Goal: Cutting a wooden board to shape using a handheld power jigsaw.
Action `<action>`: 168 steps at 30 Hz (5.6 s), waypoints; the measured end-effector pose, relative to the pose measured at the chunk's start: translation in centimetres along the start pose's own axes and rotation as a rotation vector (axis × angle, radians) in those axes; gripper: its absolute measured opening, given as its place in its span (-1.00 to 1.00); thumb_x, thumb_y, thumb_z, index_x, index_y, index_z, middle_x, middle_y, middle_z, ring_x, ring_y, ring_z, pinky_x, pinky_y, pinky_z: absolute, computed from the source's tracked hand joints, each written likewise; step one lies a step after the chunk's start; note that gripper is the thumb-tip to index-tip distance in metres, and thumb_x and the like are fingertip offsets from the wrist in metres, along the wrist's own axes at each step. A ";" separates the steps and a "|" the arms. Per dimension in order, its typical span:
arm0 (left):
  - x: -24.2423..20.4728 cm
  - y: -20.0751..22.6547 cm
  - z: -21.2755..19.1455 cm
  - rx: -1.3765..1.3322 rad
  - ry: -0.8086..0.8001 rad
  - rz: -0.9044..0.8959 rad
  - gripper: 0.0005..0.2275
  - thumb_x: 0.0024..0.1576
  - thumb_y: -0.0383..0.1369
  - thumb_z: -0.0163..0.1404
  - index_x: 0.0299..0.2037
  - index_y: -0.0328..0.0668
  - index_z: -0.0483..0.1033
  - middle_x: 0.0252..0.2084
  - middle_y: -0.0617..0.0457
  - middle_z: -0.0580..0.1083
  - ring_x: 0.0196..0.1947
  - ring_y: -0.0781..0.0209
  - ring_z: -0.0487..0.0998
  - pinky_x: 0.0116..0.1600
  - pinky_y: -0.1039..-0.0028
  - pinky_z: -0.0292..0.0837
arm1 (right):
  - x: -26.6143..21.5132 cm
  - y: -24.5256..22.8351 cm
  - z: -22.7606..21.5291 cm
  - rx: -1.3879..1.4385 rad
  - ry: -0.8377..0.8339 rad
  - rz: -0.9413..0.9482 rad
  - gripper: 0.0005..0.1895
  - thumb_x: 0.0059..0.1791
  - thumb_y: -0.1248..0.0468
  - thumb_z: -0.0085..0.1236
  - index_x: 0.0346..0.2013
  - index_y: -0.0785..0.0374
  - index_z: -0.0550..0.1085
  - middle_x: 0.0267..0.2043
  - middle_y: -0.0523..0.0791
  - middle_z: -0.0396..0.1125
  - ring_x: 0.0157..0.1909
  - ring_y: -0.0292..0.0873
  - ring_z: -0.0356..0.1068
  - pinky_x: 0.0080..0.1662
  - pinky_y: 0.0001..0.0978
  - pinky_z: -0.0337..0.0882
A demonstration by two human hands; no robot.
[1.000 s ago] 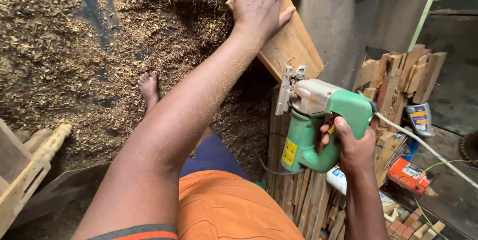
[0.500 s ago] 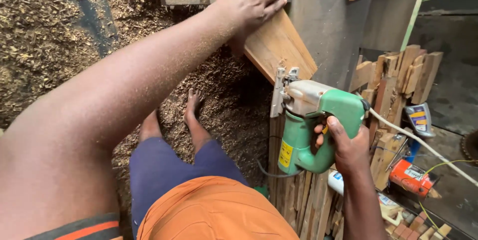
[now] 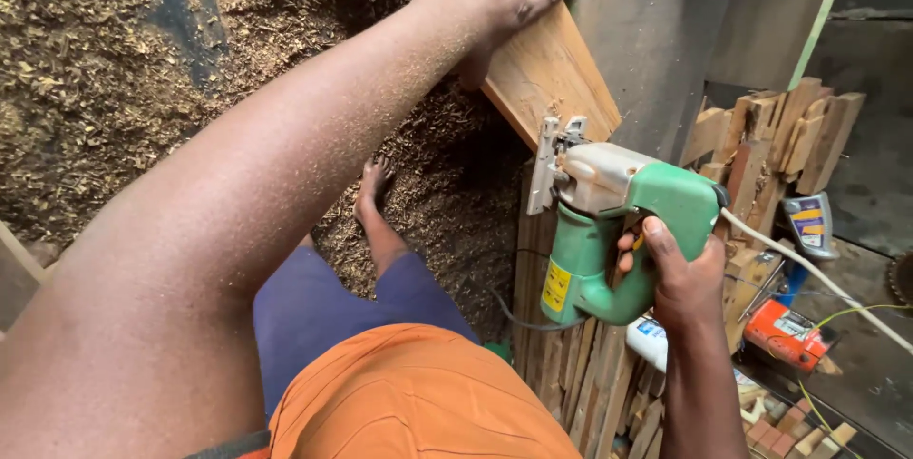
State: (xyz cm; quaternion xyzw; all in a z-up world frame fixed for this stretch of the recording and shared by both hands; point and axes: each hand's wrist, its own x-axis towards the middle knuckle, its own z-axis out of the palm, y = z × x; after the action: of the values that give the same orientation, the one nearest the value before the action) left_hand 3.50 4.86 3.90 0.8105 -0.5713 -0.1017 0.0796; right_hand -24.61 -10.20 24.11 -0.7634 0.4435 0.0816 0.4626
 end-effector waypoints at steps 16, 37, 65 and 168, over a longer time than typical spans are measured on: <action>0.0 0.0 0.3 0.035 0.085 0.007 0.28 -0.59 0.08 0.48 0.43 -0.19 0.09 0.30 -0.07 0.21 0.34 0.02 0.12 0.38 0.29 0.03 | -0.1 -0.9 0.7 -0.021 0.023 -0.007 -0.70 0.05 0.13 0.18 -0.13 0.32 0.45 -0.34 -0.05 0.41 -0.44 -0.23 0.39 -0.40 -0.38 0.45; 0.0 -0.1 0.4 -0.005 0.110 0.002 0.24 -0.61 0.00 0.49 0.41 -0.18 0.11 0.27 -0.06 0.23 0.30 0.01 0.16 0.33 0.30 0.11 | 1.0 -1.4 0.1 -0.070 -0.041 -0.074 -0.69 0.06 0.15 0.18 -0.12 0.38 0.46 -0.34 -0.03 0.41 -0.45 -0.21 0.39 -0.42 -0.35 0.46; 0.1 0.3 0.1 0.063 0.074 -0.020 0.25 -0.58 0.08 0.47 0.42 -0.16 0.10 0.25 -0.03 0.25 0.27 0.05 0.18 0.33 0.29 0.08 | 2.7 -1.1 -1.2 -0.075 -0.072 -0.077 -0.72 0.05 0.20 0.19 -0.10 0.36 0.46 -0.34 -0.04 0.41 -0.45 -0.20 0.40 -0.40 -0.34 0.46; 2.7 1.6 1.2 -0.024 -0.066 -0.195 0.34 -0.60 0.04 0.58 0.49 0.19 -0.02 0.45 -0.02 0.10 0.45 0.05 0.03 0.46 0.21 -0.18 | 7.5 -3.1 -3.8 -0.189 -0.386 -0.281 -0.66 0.06 0.13 0.26 -0.14 0.40 0.48 -0.31 -0.02 0.45 -0.38 -0.19 0.44 -0.32 -0.35 0.48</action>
State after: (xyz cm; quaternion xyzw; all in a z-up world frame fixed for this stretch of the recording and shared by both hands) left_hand 2.60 1.81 2.91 0.8575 -0.4907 -0.1424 0.0602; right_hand -18.87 -17.11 24.17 -0.8275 0.2268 0.2019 0.4723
